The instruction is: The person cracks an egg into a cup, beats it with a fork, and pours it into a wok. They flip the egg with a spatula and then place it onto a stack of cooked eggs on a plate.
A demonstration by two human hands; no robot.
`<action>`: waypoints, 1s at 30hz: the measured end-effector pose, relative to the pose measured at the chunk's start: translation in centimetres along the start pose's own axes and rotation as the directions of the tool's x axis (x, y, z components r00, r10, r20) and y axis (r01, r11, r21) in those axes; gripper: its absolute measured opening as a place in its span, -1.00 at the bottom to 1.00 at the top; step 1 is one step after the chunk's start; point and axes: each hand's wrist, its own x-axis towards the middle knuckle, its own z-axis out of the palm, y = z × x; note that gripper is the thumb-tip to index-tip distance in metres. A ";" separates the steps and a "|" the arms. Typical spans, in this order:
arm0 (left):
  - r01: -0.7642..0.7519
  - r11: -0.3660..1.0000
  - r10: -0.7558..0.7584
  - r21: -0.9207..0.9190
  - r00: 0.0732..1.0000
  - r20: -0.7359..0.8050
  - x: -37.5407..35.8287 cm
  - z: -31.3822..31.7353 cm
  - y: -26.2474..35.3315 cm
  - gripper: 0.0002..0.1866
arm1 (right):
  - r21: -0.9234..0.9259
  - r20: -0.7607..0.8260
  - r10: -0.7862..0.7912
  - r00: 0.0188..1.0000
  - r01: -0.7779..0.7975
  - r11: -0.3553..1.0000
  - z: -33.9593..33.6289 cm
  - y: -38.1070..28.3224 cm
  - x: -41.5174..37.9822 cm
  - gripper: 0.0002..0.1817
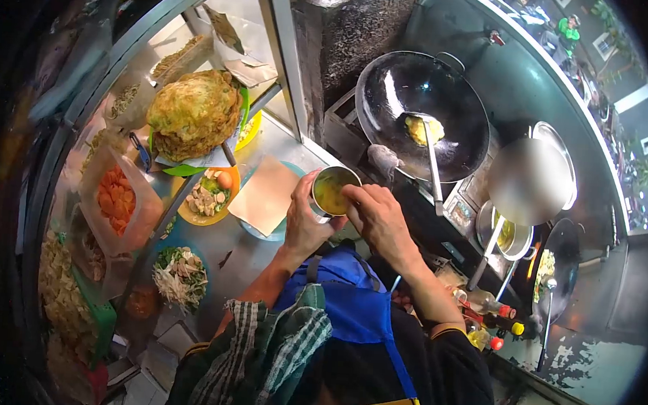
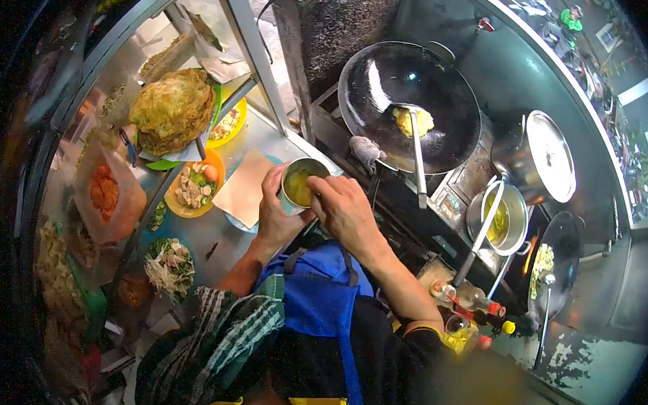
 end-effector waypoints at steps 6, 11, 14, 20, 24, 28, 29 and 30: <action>-0.175 0.979 0.148 0.106 0.963 0.224 -0.3 -0.7 -0.9 -0.45 | 0.568 0.408 -0.020 0.913 -0.236 0.789 -1.8 -0.9 -0.4 -0.64; 0.044 0.997 -0.046 0.057 0.998 0.040 -1.7 -1.9 -1.0 -0.43 | 0.511 0.153 0.405 0.902 -0.423 0.748 3.4 7.2 -2.8 -0.76; 0.070 0.993 -0.073 0.097 0.997 0.026 -2.7 -3.1 -1.2 -0.41 | -0.066 0.208 0.310 0.928 -0.303 0.951 11.7 16.3 -7.7 -0.75; 0.119 0.989 -0.120 0.083 0.993 0.006 -3.2 -4.4 -0.8 -0.43 | -0.623 0.581 0.387 0.717 0.085 0.778 17.7 22.1 -13.1 -0.77; 0.158 0.982 -0.159 0.104 0.987 -0.001 -3.5 -4.2 -1.0 -0.43 | -0.624 0.557 0.390 0.733 0.060 0.779 18.2 22.9 -13.9 -0.85; 0.125 0.981 -0.128 0.149 0.992 0.014 -3.1 -4.2 -0.6 -0.42 | -0.627 0.470 0.425 0.773 -0.047 0.778 18.3 24.1 -14.3 -0.87; 0.157 0.982 -0.158 0.107 0.987 0.007 -3.2 -4.1 -0.7 -0.42 | -0.628 0.469 0.425 0.774 -0.046 0.777 17.9 24.1 -14.3 -0.87; 0.188 0.980 -0.188 0.066 0.982 0.001 -3.4 -4.1 -0.8 -0.41 | -0.557 0.422 0.428 0.799 -0.144 0.818 17.0 23.4 -14.0 -0.86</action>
